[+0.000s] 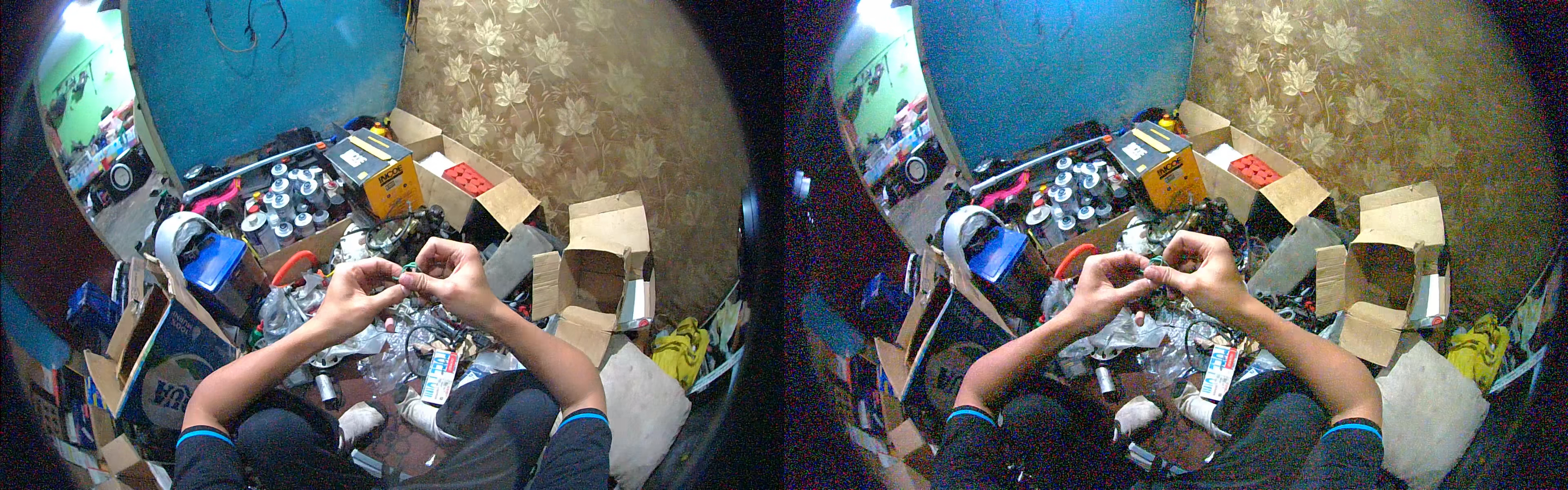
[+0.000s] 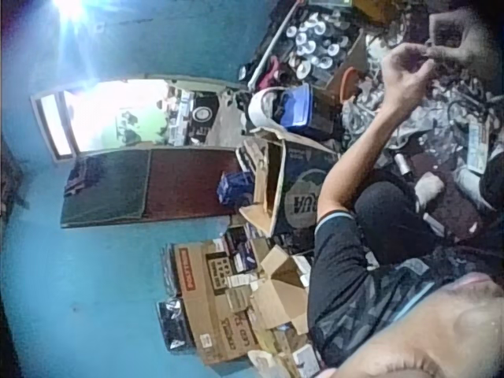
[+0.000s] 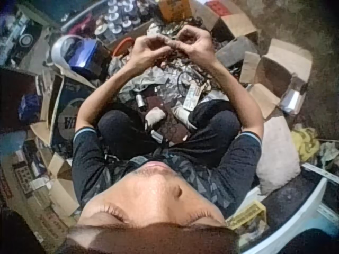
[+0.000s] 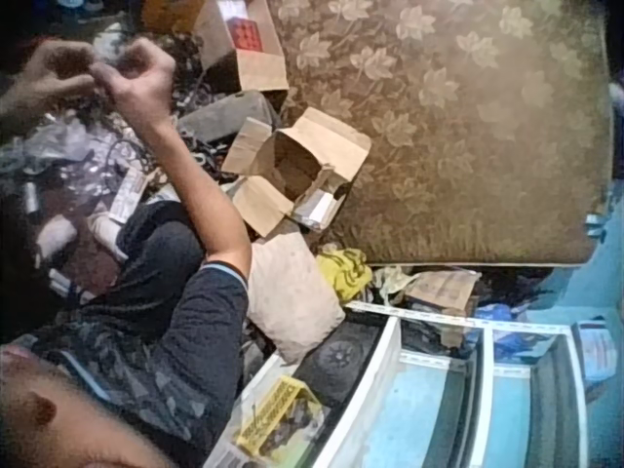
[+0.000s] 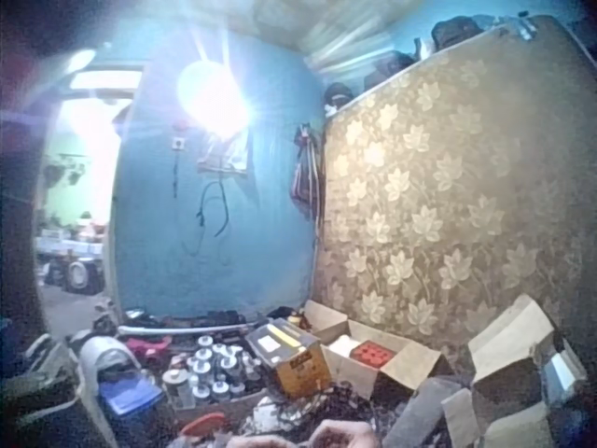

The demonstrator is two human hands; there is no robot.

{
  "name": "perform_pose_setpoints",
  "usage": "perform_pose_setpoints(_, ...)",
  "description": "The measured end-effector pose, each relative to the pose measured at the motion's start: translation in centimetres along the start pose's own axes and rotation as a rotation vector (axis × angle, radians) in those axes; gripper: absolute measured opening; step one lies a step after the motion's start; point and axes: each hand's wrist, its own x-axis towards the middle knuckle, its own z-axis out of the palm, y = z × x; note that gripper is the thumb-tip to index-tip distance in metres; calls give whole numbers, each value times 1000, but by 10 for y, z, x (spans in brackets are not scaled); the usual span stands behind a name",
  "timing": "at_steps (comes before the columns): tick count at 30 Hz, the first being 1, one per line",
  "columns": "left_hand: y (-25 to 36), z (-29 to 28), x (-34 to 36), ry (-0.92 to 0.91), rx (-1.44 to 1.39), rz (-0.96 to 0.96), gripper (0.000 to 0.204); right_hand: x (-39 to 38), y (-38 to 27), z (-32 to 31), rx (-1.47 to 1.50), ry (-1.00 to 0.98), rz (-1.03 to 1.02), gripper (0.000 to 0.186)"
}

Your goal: The person sits cross-legged on the floor and handles various small electronic components and wires. They strip the ends of wires, twist them together, and connect them to small black plastic connectors. The person repeatedly picks up, inspects, and manipulates these items in a cluttered workspace.

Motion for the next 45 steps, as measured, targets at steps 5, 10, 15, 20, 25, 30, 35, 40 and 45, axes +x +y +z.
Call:
perform_pose_setpoints(5, 2, -2, -1, 42, -60, -38, 14, -4, -3, -7, 70, -122, 11, 21)
perform_pose_setpoints(10, 2, -1, 0, 44, -65, -81, 16, -3, 1, -10, 11, -91, 46, 18)
perform_pose_setpoints(15, 5, -4, -2, 23, 5, -63, 26, -4, 5, 0, -123, 20, -101, 16)
perform_pose_setpoints(20, 5, 1, -3, 75, -3, -45, 31, -5, -5, 8, -320, 138, -170, 17)
perform_pose_setpoints(25, 5, 5, -1, 109, 38, 24, 25, -5, -3, 17, -324, 264, -163, 17)
perform_pose_setpoints(30, 6, 9, 0, 134, 345, 169, 20, -4, 6, 20, -122, 304, -86, 13)
perform_pose_setpoints(35, 2, 13, -2, 193, 324, 225, 17, -5, 3, 23, -267, 287, -80, 11)
perform_pose_setpoints(40, 1, 10, -1, 199, 366, 285, 16, 4, 17, 16, -304, 178, -231, 18)
perform_pose_setpoints(45, 8, -1, -1, 68, 113, 35, 20, 1, 2, -7, 223, -188, 56, 21)
